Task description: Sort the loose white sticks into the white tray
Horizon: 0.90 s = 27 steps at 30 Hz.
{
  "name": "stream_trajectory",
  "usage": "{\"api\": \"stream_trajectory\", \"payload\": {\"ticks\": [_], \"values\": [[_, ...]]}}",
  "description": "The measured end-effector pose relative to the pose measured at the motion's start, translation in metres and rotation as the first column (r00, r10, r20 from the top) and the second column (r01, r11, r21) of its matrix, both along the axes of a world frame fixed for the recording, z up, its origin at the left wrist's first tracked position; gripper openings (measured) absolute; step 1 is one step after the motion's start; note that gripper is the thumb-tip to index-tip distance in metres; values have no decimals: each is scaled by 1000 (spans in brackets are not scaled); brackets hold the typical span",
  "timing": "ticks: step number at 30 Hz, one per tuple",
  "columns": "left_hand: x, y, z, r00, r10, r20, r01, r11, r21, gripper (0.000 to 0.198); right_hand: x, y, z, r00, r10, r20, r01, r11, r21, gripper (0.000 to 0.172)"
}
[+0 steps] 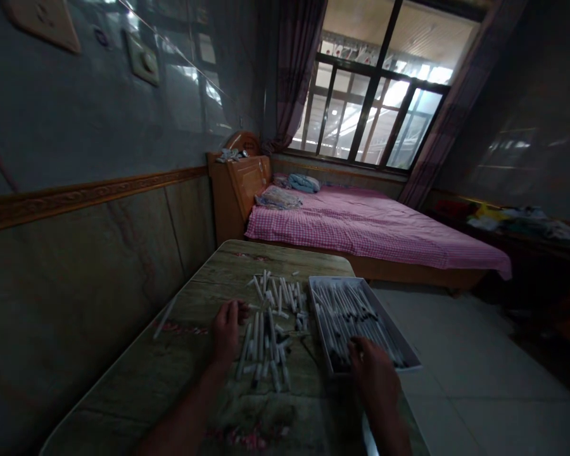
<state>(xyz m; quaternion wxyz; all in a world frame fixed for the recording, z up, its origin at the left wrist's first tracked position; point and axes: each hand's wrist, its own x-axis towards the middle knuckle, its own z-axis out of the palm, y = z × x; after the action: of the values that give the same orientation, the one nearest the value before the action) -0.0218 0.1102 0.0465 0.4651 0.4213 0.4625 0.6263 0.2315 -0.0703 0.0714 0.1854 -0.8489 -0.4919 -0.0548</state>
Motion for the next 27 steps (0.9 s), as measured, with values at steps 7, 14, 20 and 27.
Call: {"api": "stream_trajectory", "payload": {"ticks": [7,14,20,27], "values": [[-33,-11,5,937,-146,-316,126,989,-83,25,-62,33,14,938,328,109,-285,913,-291,21],[-48,-49,-7,533,-210,-820,149,977,-153,4,-81,47,-7,911,386,146,-312,876,-369,25],[-27,-50,3,400,-281,-873,185,957,-223,20,-79,47,-15,912,394,118,-335,878,-343,33],[-32,-44,4,481,-290,-827,185,956,-228,24,-78,31,-4,923,378,72,-352,905,-241,21]]}}
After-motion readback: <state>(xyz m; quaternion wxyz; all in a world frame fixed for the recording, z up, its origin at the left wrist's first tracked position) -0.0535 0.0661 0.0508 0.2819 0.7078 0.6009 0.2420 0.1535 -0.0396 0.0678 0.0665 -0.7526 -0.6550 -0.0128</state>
